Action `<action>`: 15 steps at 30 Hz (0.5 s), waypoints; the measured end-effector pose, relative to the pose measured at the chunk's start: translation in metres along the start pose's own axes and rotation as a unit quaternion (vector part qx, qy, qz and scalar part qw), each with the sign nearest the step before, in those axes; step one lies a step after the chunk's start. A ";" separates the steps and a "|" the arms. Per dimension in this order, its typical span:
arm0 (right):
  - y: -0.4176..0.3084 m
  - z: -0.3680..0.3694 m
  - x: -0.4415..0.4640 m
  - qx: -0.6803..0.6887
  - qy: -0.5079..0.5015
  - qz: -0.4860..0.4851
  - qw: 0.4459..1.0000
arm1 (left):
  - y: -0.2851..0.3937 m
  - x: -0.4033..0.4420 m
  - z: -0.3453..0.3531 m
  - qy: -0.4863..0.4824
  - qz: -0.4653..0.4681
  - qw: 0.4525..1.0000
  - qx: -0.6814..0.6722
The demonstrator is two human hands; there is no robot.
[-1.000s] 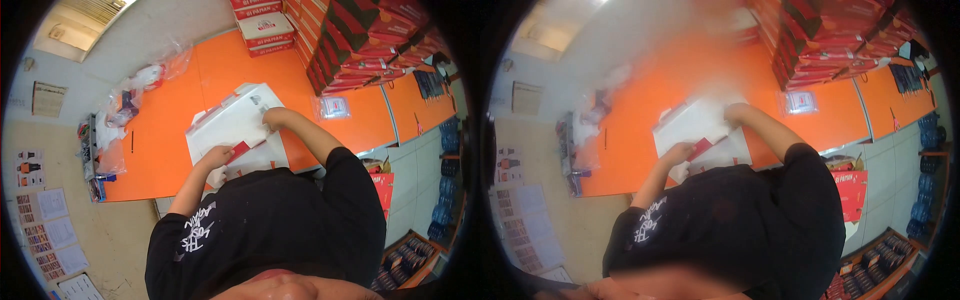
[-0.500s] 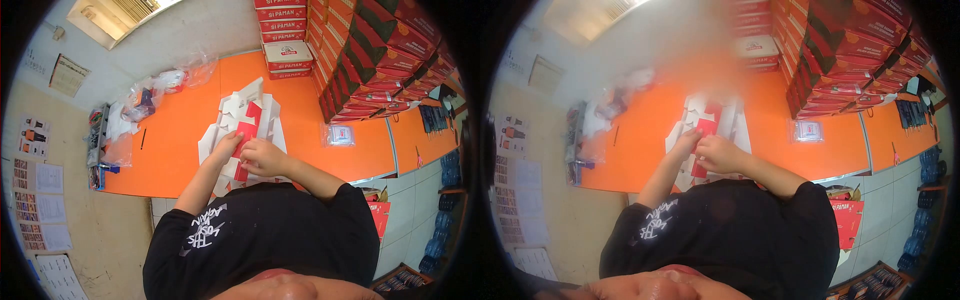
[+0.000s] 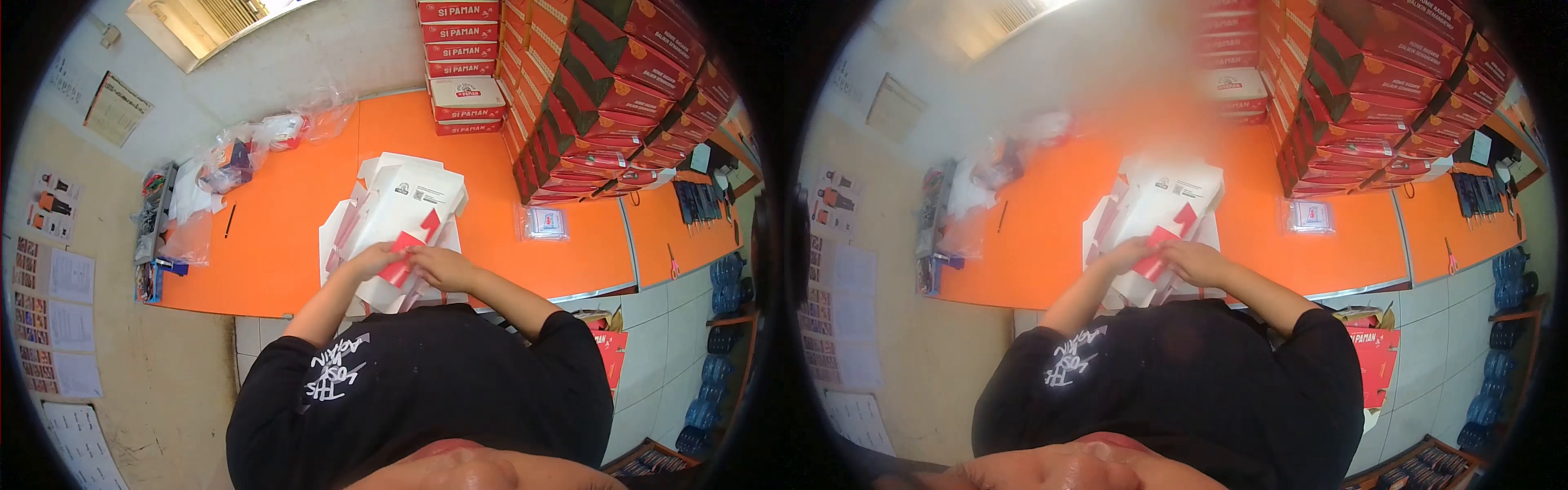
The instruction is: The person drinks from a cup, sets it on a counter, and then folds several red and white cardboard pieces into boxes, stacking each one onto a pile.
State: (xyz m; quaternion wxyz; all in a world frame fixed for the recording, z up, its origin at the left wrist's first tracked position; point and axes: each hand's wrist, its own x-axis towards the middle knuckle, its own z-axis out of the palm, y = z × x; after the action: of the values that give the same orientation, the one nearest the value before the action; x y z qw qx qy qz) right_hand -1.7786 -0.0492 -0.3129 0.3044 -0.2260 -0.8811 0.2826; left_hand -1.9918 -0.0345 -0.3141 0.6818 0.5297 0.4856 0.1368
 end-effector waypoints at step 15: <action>-0.133 -0.112 0.113 -0.024 0.333 -0.141 0.932 | 0.168 -0.118 0.038 0.227 0.503 0.740 -0.385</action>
State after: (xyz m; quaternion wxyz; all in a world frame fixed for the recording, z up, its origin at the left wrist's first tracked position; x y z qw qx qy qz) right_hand -1.8149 -0.0433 -0.1090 0.6112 -0.1877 -0.7588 0.1242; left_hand -1.9637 -0.0724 -0.1109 0.5296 0.3430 0.1951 0.7509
